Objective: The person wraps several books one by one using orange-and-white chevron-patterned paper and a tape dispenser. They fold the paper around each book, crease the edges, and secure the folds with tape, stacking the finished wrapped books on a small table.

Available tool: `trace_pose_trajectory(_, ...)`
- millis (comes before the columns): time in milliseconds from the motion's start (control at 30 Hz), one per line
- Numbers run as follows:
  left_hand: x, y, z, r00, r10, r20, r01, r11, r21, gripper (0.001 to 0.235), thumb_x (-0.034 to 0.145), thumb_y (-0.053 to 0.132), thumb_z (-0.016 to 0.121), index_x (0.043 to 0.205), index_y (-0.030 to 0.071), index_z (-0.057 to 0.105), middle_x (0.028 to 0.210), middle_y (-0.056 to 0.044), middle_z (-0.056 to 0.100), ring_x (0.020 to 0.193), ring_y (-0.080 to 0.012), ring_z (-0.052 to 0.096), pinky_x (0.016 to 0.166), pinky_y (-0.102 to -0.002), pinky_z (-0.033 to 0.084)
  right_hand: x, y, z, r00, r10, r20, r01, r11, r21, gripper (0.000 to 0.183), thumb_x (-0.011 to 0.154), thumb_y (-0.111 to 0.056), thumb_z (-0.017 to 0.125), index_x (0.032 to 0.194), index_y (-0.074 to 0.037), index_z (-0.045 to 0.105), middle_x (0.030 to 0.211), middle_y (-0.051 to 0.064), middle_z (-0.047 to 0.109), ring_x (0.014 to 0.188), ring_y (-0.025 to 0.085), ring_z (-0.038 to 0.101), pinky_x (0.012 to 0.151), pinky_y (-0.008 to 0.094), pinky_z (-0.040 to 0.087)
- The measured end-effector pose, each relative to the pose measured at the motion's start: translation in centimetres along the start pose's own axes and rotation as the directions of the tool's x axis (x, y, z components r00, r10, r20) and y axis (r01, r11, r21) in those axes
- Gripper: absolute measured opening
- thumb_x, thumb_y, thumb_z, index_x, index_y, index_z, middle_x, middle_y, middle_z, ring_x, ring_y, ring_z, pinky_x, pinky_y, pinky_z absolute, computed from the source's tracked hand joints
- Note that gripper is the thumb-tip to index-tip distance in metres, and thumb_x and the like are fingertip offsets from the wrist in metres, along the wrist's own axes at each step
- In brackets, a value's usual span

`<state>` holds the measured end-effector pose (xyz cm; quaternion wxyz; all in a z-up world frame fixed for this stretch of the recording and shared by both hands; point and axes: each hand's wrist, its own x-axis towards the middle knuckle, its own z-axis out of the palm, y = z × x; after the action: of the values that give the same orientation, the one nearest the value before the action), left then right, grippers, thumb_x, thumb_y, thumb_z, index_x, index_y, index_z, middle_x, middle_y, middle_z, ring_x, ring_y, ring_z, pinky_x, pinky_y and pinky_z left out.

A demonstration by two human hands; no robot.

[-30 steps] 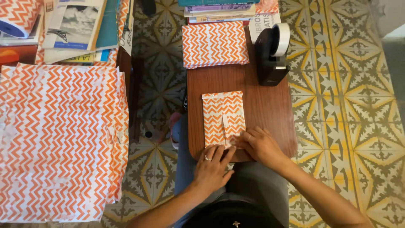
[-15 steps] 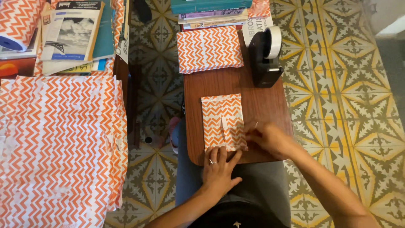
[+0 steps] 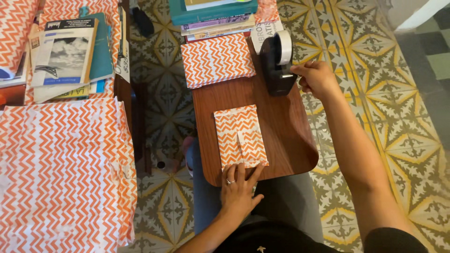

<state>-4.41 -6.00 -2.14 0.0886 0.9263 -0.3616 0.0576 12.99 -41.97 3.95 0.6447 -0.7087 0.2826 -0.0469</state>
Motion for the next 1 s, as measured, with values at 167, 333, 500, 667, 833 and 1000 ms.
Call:
trace_pose_trajectory(167,-0.2,0.0,0.6,1.0,-0.003,-0.004,0.003,0.999,-0.035,0.117,0.054,0.063,0.09,0.157,0.041,0.038,0.138,-0.014,0.044,0.123,-0.0366,0.041,0.114,-0.055,0.03,0.8,0.8,0.9,1.0,-0.008,0.002,0.007,0.984,0.178,0.02,0.093,-0.016,0.072,0.081,-0.005,0.06,0.055,0.004,0.043,0.044,0.012,0.044,0.045,0.028,0.058)
trace_pose_trajectory(333,-0.1,0.0,0.8,1.0,-0.016,0.023,0.017,0.999,-0.046,0.116,0.055,0.062,0.091,0.156,0.041,0.038,0.141,-0.015,0.044,0.124,-0.037,0.042,0.112,-0.054,0.032,-0.8,1.1,1.1,1.0,0.013,-0.018,-0.004,0.905,0.425,0.018,0.094,-0.007,0.063,0.079,-0.005,0.052,0.068,0.006,0.041,0.057,0.017,0.049,0.082,0.047,0.069)
trace_pose_trajectory(500,-0.2,0.0,1.4,1.0,-0.014,0.026,0.015,0.999,-0.036,0.113,0.055,0.063,0.09,0.155,0.042,0.04,0.142,-0.015,0.043,0.125,-0.037,0.042,0.111,-0.055,0.033,-2.2,2.2,1.5,0.998,-0.025,-0.054,0.046,0.911,0.409,0.008,0.09,-0.008,0.059,0.085,-0.002,0.06,0.078,0.021,0.07,0.083,0.028,0.077,0.088,0.04,0.068)
trace_pose_trajectory(667,-0.2,0.0,0.7,1.0,-0.002,-0.01,0.002,1.0,-0.01,0.117,0.053,0.064,0.091,0.155,0.041,0.039,0.14,-0.015,0.044,0.123,-0.0365,0.043,0.11,-0.054,0.035,-3.0,3.3,2.0,0.987,-0.152,-0.045,0.157,0.891,0.426,0.025,0.098,-0.007,0.056,0.075,-0.001,0.063,0.089,0.015,0.073,0.098,0.022,0.075,0.106,0.038,0.064)
trace_pose_trajectory(833,-0.2,-0.1,1.1,1.0,-0.002,-0.017,0.002,0.999,-0.033,0.118,0.052,0.063,0.092,0.155,0.04,0.039,0.141,-0.016,0.043,0.122,-0.0375,0.042,0.111,-0.055,0.034,-2.3,4.7,1.6,0.981,-0.192,-0.028,0.184,0.873,0.453,0.026,0.101,-0.014,0.059,0.077,-0.004,0.062,0.087,0.011,0.071,0.102,0.021,0.075,0.106,0.036,0.062)
trace_pose_trajectory(1000,-0.2,-0.1,0.7,1.0,0.003,-0.027,-0.004,0.999,-0.033,0.116,0.052,0.062,0.092,0.154,0.039,0.042,0.14,-0.016,0.043,0.122,-0.037,0.042,0.111,-0.055,0.035,-3.5,4.4,1.7,0.968,-0.249,0.005,0.213,0.837,0.504,0.028,0.097,-0.002,0.062,0.072,-0.012,0.054,0.083,0.0,0.056,0.108,0.022,0.073,0.111,0.037,0.058)
